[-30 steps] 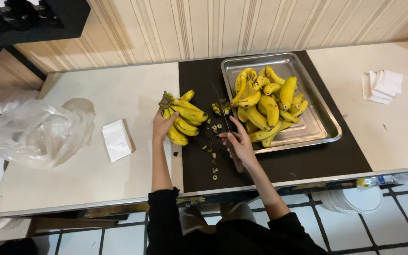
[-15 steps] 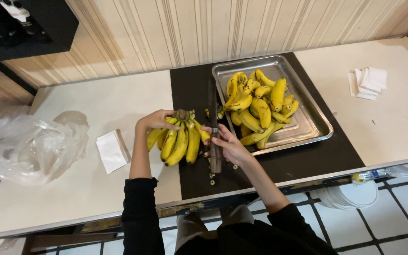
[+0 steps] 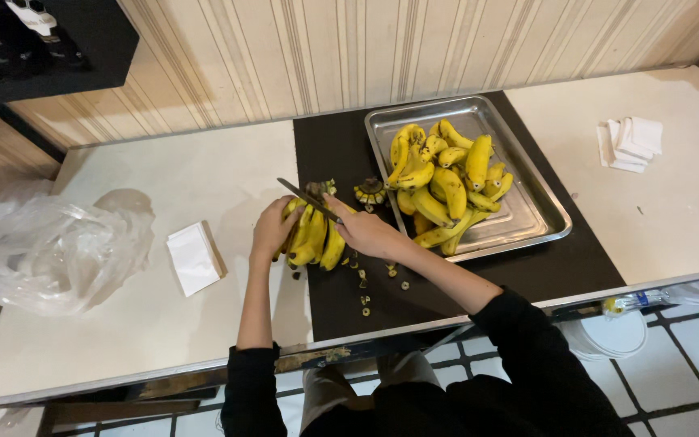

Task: The person uses a knife to trim the ends of bananas from bunches, moving the trimmed bananas onto a metal tray and discarding the scraps.

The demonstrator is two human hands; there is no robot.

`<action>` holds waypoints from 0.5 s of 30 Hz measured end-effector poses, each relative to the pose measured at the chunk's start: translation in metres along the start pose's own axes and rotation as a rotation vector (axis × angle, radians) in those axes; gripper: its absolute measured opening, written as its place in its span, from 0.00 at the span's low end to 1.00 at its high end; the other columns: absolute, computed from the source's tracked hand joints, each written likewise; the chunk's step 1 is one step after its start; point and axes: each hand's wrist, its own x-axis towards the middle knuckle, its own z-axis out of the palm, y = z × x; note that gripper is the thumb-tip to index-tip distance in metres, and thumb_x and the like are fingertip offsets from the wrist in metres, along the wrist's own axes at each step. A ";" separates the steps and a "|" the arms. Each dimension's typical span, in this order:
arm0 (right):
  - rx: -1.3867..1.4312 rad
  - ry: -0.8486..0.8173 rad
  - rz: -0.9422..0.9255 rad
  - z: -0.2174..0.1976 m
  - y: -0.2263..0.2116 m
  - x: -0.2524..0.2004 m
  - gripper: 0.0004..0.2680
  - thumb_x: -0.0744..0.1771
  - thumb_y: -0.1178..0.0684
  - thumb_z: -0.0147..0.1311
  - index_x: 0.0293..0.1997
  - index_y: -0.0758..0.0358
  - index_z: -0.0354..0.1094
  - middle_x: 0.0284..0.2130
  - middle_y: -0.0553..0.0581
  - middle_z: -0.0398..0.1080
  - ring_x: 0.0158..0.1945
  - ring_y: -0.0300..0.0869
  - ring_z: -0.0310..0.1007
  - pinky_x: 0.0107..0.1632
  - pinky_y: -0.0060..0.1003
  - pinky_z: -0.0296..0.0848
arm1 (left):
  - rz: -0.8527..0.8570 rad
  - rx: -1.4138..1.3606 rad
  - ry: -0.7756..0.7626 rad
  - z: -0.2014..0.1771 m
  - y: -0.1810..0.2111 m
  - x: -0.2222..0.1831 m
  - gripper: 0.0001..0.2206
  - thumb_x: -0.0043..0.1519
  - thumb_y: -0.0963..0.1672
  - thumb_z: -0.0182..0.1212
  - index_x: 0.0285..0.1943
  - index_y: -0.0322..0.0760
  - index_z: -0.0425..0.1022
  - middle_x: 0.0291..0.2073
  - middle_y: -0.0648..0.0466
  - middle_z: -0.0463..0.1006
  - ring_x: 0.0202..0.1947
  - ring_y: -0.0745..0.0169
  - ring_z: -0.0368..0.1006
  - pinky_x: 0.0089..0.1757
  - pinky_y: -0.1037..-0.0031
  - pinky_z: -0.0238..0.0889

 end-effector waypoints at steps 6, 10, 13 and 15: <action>-0.240 -0.082 0.106 0.008 -0.019 0.004 0.21 0.70 0.54 0.31 0.73 0.65 0.35 0.30 0.69 0.70 0.22 0.50 0.70 0.24 0.39 0.67 | 0.074 0.109 0.095 0.009 -0.004 0.003 0.21 0.65 0.55 0.51 0.62 0.47 0.67 0.54 0.50 0.70 0.55 0.40 0.68 0.53 0.54 0.64; -0.348 -0.108 0.156 0.028 -0.008 0.026 0.21 0.69 0.56 0.30 0.73 0.69 0.35 0.29 0.70 0.70 0.24 0.49 0.70 0.26 0.37 0.70 | 0.073 0.144 0.125 0.013 0.001 -0.005 0.18 0.67 0.54 0.47 0.60 0.46 0.67 0.51 0.51 0.71 0.53 0.42 0.68 0.52 0.55 0.64; -0.348 -0.109 0.200 0.032 -0.006 0.046 0.22 0.69 0.57 0.29 0.72 0.70 0.33 0.31 0.72 0.70 0.27 0.51 0.72 0.29 0.41 0.71 | 0.064 0.151 0.117 0.014 0.007 -0.012 0.17 0.67 0.54 0.48 0.59 0.49 0.67 0.50 0.55 0.70 0.54 0.45 0.67 0.53 0.58 0.64; -0.392 -0.113 0.217 0.028 -0.002 0.052 0.22 0.69 0.56 0.29 0.73 0.70 0.31 0.32 0.72 0.70 0.30 0.55 0.73 0.30 0.46 0.72 | 0.047 0.152 0.106 0.012 0.008 -0.014 0.16 0.66 0.54 0.49 0.58 0.50 0.67 0.50 0.57 0.70 0.54 0.48 0.67 0.53 0.59 0.65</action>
